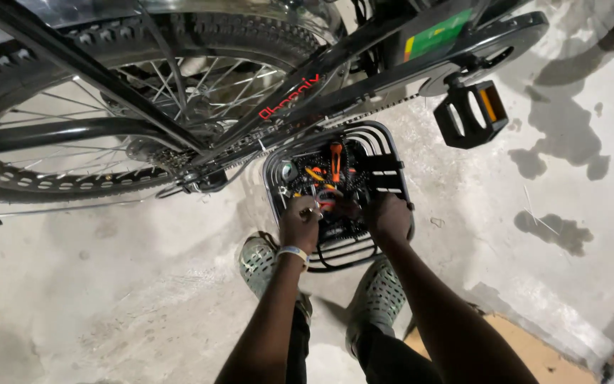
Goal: The person secures the wiring harness on the rear rack of an electric bicycle using zip ties and a screwdriver. They then move to the front of the bike to tighten the front wheel axle nuts with a wrench and adjust the brake cable.
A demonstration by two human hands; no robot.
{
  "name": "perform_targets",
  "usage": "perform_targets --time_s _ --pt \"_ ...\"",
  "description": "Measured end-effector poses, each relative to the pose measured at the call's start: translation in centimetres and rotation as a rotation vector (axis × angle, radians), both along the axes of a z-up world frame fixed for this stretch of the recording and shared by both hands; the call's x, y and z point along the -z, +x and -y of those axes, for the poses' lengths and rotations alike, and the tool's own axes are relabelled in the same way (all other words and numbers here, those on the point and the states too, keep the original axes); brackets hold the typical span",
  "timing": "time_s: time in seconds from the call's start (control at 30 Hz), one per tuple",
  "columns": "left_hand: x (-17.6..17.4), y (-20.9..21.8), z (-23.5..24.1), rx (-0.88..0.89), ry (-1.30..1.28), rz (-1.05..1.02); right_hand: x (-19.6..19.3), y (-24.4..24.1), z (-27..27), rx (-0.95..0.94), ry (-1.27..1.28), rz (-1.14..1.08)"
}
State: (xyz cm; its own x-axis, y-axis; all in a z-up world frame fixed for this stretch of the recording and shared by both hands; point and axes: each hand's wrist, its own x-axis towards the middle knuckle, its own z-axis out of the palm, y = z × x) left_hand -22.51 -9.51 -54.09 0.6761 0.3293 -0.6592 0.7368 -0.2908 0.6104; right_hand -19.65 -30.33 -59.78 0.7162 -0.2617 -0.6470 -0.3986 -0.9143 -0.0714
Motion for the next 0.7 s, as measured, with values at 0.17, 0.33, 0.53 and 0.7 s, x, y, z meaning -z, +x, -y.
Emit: perform_targets --time_s 0.17,0.33,0.53,0.7 --pt "1.2 0.5 0.1 -0.031 -0.014 -0.013 4.4 1.6 -2.0 -0.09 -0.043 -0.117" --pt "-1.0 1.8 0.6 -0.101 -0.119 0.014 7.2 2.6 -2.1 -0.13 -0.105 -0.045" --pt "-1.3 1.9 2.0 -0.153 -0.286 0.154 5.7 2.1 -4.3 -0.234 -0.204 0.041" --pt "-1.5 2.6 2.4 -0.171 -0.251 0.118 6.4 3.2 -3.1 0.216 -0.035 -0.08"
